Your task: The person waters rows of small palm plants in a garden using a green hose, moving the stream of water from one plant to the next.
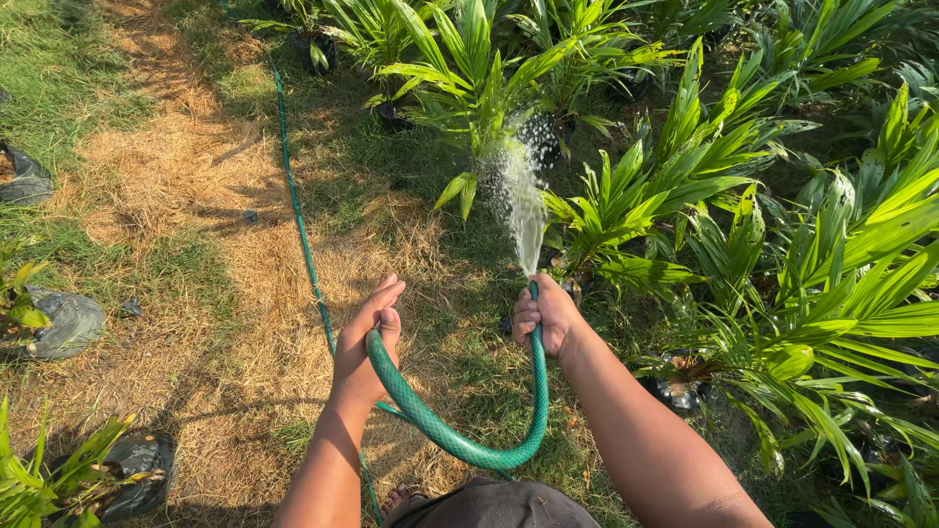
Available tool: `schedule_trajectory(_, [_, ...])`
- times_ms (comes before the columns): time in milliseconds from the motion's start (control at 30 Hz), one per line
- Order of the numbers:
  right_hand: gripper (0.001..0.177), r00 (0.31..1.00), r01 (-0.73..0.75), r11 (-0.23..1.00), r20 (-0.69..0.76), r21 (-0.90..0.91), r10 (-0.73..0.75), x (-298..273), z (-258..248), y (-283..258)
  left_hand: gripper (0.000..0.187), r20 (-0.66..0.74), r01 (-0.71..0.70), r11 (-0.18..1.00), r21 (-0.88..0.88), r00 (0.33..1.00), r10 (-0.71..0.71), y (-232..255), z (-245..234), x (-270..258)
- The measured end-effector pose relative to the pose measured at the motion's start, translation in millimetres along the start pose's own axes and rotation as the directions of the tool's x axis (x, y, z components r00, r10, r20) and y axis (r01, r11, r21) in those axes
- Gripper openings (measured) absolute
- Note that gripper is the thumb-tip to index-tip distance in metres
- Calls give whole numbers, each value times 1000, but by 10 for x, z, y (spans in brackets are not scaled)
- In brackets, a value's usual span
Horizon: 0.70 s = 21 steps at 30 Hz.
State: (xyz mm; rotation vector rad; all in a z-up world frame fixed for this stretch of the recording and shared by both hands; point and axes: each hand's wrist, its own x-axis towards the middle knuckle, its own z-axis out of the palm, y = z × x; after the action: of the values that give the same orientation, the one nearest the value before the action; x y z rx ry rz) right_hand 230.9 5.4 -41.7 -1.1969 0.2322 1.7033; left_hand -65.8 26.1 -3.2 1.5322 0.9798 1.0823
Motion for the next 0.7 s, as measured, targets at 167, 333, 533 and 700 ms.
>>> schedule_trajectory(167, [41, 1000, -5, 1000, 4, 9, 5, 31, -9, 65, 43, 24, 27, 999, 33, 999, -28, 32, -66, 19])
schedule_trajectory(333, [41, 1000, -8, 1000, -23, 19, 9, -18, 49, 104, 42, 31, 5, 1000, 5, 1000, -5, 0, -108, 26])
schedule_trajectory(533, [41, 999, -14, 1000, -31, 10, 14, -76, 159, 121, 40, 41, -27, 1000, 7, 999, 27, -17, -178, 29])
schedule_trajectory(700, [45, 999, -6, 1000, -54, 6, 6, -70, 269, 172, 41, 42, 84, 996, 6, 996, -84, -29, -284, 51])
